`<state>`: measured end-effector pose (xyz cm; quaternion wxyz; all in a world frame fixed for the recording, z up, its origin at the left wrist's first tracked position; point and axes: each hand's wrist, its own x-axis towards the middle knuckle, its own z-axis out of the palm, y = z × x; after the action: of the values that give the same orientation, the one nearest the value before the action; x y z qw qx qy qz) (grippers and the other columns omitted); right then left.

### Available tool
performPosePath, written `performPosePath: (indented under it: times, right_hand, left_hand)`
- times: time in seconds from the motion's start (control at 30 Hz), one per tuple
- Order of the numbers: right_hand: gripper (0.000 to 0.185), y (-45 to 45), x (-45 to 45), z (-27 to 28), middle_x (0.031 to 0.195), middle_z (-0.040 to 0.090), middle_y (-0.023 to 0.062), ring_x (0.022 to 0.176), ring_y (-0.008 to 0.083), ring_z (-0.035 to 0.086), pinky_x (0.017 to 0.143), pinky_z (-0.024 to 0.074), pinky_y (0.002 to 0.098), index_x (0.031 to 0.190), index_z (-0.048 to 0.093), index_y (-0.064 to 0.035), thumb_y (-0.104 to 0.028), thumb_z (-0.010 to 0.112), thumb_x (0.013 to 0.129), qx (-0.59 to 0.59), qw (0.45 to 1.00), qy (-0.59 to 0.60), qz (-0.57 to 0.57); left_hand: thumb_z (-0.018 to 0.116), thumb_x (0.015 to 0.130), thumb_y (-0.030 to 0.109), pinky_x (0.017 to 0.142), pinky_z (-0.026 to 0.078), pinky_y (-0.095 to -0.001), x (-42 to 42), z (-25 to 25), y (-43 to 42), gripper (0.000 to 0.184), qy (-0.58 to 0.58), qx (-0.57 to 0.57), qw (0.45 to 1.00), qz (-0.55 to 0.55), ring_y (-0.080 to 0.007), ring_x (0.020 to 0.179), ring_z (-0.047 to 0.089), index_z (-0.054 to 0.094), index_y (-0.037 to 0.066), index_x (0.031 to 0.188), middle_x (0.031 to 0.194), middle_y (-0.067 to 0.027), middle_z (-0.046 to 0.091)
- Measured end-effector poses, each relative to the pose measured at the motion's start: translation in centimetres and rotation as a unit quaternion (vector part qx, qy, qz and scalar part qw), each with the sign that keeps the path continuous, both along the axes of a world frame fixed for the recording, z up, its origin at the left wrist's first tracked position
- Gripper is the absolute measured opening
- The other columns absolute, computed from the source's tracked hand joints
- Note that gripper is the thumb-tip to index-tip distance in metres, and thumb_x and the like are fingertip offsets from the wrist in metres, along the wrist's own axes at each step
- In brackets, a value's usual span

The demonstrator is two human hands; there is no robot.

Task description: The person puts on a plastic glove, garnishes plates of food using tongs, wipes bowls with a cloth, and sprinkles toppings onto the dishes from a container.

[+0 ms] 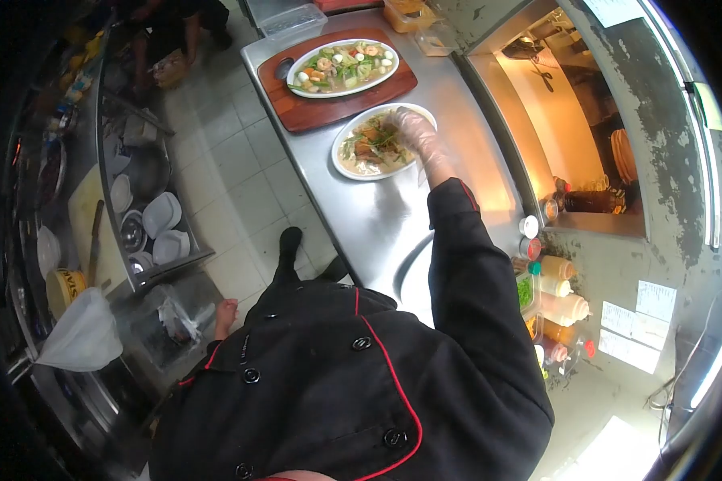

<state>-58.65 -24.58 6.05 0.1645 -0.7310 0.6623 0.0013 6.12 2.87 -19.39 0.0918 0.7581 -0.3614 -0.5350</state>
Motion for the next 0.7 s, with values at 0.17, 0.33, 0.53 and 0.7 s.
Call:
performPosePath:
  times: [0.17, 0.33, 0.53, 0.7]
  right_hand:
    - [0.037, -0.3, 0.5, -2.1, 0.100, 0.062, 0.0124, 0.096, 0.0310, 0.059, 0.086, 0.0465, 0.0384, 0.099, 0.067, -0.0160, 0.001, 0.062, 0.067, -0.027, 0.996, 0.064, 0.053]
    - [0.021, -0.1, 0.4, -0.3, 0.095, 0.063, 0.0128, 0.088, 0.0287, 0.061, 0.080, 0.0483, 0.0375, 0.091, 0.070, -0.0133, -0.010, 0.069, 0.071, -0.041, 0.999, 0.006, 0.028]
    - [0.015, -0.1, -1.9, -0.1, 0.083, 0.067, 0.0091, 0.076, 0.0244, 0.064, 0.071, 0.0509, 0.0345, 0.087, 0.072, -0.0121, -0.014, 0.072, 0.072, -0.127, 0.985, -0.099, -0.066]
    - [0.016, 0.6, -0.7, 1.9, 0.082, 0.068, 0.0088, 0.076, 0.0231, 0.066, 0.070, 0.0515, 0.0339, 0.089, 0.072, -0.0118, -0.014, 0.072, 0.072, -0.140, 0.974, -0.144, -0.103]
  left_hand:
    - [0.060, 0.085, 0.013, 0.048, 0.045, -0.0260, 0.1, -0.9, -1.1, 0.013, 0.040, -0.111, 0.993, 0.001, -0.0117, 0.058, 0.057, 0.062, 0.005, 0.096, 0.078, -0.0036, 0.062]
    - [0.060, 0.086, 0.013, 0.048, 0.045, -0.0260, -2.1, 0.9, -3.1, 0.014, 0.027, -0.072, 0.997, 0.013, -0.0131, 0.061, 0.060, 0.062, 0.006, 0.098, 0.082, -0.0041, 0.063]
    - [0.063, 0.085, 0.016, 0.047, 0.045, -0.0252, -1.6, -0.4, -3.0, 0.015, 0.003, -0.055, 0.998, -0.011, -0.0129, 0.062, 0.060, 0.063, 0.008, 0.097, 0.081, -0.0038, 0.063]
    - [0.065, 0.083, 0.018, 0.046, 0.044, -0.0253, -1.3, -0.2, -3.0, 0.015, 0.018, -0.048, 0.999, -0.006, -0.0118, 0.061, 0.060, 0.063, 0.009, 0.095, 0.082, -0.0036, 0.063]
